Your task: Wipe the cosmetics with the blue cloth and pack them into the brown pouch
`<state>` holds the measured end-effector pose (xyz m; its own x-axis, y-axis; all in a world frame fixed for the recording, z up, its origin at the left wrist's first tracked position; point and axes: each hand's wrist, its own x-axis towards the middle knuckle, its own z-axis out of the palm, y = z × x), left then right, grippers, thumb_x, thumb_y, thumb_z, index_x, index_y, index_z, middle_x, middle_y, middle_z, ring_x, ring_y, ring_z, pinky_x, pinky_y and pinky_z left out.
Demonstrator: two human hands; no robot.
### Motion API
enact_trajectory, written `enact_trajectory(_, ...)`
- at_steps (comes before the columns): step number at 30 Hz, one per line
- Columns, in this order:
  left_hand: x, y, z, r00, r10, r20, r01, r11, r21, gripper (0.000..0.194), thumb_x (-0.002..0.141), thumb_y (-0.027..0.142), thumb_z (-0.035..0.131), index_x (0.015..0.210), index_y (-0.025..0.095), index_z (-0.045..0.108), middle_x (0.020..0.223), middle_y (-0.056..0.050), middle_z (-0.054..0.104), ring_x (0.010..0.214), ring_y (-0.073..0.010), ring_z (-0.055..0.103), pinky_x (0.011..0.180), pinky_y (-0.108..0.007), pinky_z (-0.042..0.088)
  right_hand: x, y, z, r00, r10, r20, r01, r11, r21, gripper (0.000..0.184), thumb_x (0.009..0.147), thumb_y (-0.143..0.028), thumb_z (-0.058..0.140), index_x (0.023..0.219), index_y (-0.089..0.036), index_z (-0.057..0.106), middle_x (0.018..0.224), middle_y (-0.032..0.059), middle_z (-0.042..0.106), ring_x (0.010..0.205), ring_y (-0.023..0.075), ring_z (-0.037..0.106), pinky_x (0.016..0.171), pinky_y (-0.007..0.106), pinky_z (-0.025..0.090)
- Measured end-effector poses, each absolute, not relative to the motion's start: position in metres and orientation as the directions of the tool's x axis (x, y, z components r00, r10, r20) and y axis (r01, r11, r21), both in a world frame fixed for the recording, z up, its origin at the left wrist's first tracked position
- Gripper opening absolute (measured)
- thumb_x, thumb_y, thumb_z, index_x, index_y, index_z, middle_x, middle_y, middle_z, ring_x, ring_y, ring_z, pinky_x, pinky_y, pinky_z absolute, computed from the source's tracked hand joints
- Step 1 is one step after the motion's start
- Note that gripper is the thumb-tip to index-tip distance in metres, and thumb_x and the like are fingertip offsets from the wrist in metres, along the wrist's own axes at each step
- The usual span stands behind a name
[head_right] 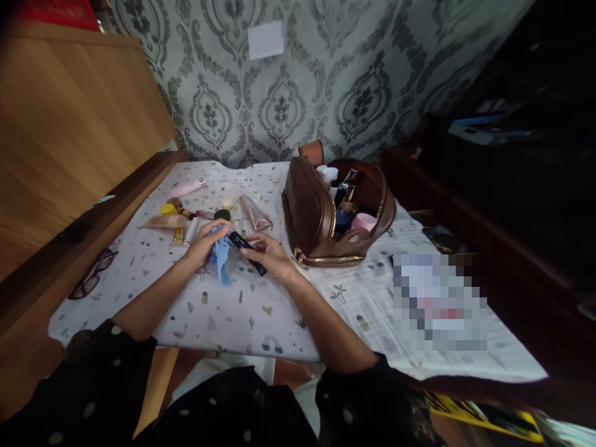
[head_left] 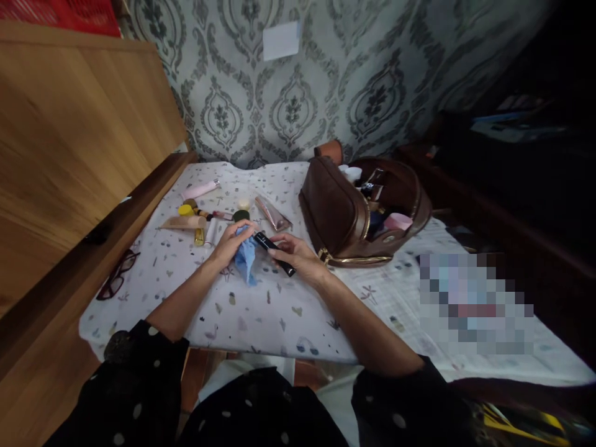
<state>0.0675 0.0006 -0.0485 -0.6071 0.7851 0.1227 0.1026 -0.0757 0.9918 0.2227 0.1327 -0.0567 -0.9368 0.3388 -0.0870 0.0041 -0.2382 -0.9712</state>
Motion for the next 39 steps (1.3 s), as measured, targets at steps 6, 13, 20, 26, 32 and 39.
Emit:
enact_trajectory(6,0.069,0.000,-0.046,-0.602,0.792,0.108,0.081,-0.074,0.994,0.041,0.073,0.055,0.074,0.085,0.016,0.064,0.067,0.003,0.053,0.055,-0.0081,0.044,0.050,-0.019,0.032,0.227,0.133,-0.051,-0.959,0.260,-0.111,0.036,-0.274,-0.961,0.054,0.064,-0.049,0.084,0.103,-0.017,0.064,0.065,-0.0012,0.069,0.058,0.0130,0.065,0.054,0.022,0.045)
enact_trajectory(13,0.075,-0.002,-0.048,-0.657,0.733,0.174,0.196,-0.057,0.979,0.041,0.085,0.057,0.063,0.098,0.018,0.066,0.066,0.004,0.049,0.053,-0.0088,0.043,0.048,-0.019,0.032,0.224,0.129,-0.062,-0.981,0.173,-0.090,0.022,-0.363,-0.932,0.057,0.062,-0.055,0.085,0.097,-0.016,0.064,0.077,0.0025,0.074,0.065,0.0143,0.067,0.066,0.027,0.050)
enact_trajectory(20,0.107,0.004,-0.052,-0.710,0.627,0.319,0.449,0.054,0.892,0.041,0.093,0.055,0.049,0.123,0.028,0.054,0.113,-0.003,0.063,0.107,-0.0183,0.061,0.098,-0.032,0.048,0.224,0.126,-0.061,-0.965,0.257,-0.045,-0.036,-0.304,-0.952,0.059,0.056,-0.061,0.086,0.089,-0.018,0.061,0.064,-0.0068,0.057,0.054,0.0072,0.046,0.051,0.021,0.030)
enact_trajectory(26,0.125,0.005,-0.054,-0.664,0.702,0.260,0.436,0.080,0.897,0.063,0.092,0.056,0.051,0.146,0.028,0.038,0.144,-0.008,0.052,0.145,-0.0254,0.038,0.120,-0.044,0.030,0.221,0.129,-0.064,-0.935,0.353,-0.011,-0.102,-0.301,-0.948,0.056,0.048,-0.048,0.093,0.083,-0.017,0.061,0.071,-0.0058,0.055,0.066,0.0093,0.049,0.064,0.023,0.037)
enact_trajectory(32,0.122,0.003,-0.056,-0.552,0.810,0.199,0.394,0.043,0.918,0.096,0.083,0.056,0.065,0.158,0.025,0.015,0.158,-0.011,0.038,0.150,-0.0294,0.027,0.123,-0.047,0.023,0.214,0.131,-0.072,-0.915,0.405,0.003,-0.155,-0.343,-0.926,0.054,0.044,-0.042,0.094,0.080,-0.017,0.063,0.073,-0.0045,0.059,0.068,0.0108,0.052,0.069,0.026,0.039)
enact_trajectory(39,0.117,0.004,-0.058,-0.416,0.893,0.175,0.490,0.058,0.870,0.085,0.089,0.052,0.059,0.159,0.025,0.019,0.162,-0.011,0.033,0.151,-0.0281,0.027,0.123,-0.046,0.022,0.213,0.136,-0.068,-0.849,0.525,0.053,-0.265,-0.339,-0.903,0.059,0.043,-0.051,0.093,0.080,-0.017,0.062,0.071,-0.0052,0.058,0.067,0.0096,0.053,0.067,0.024,0.041)
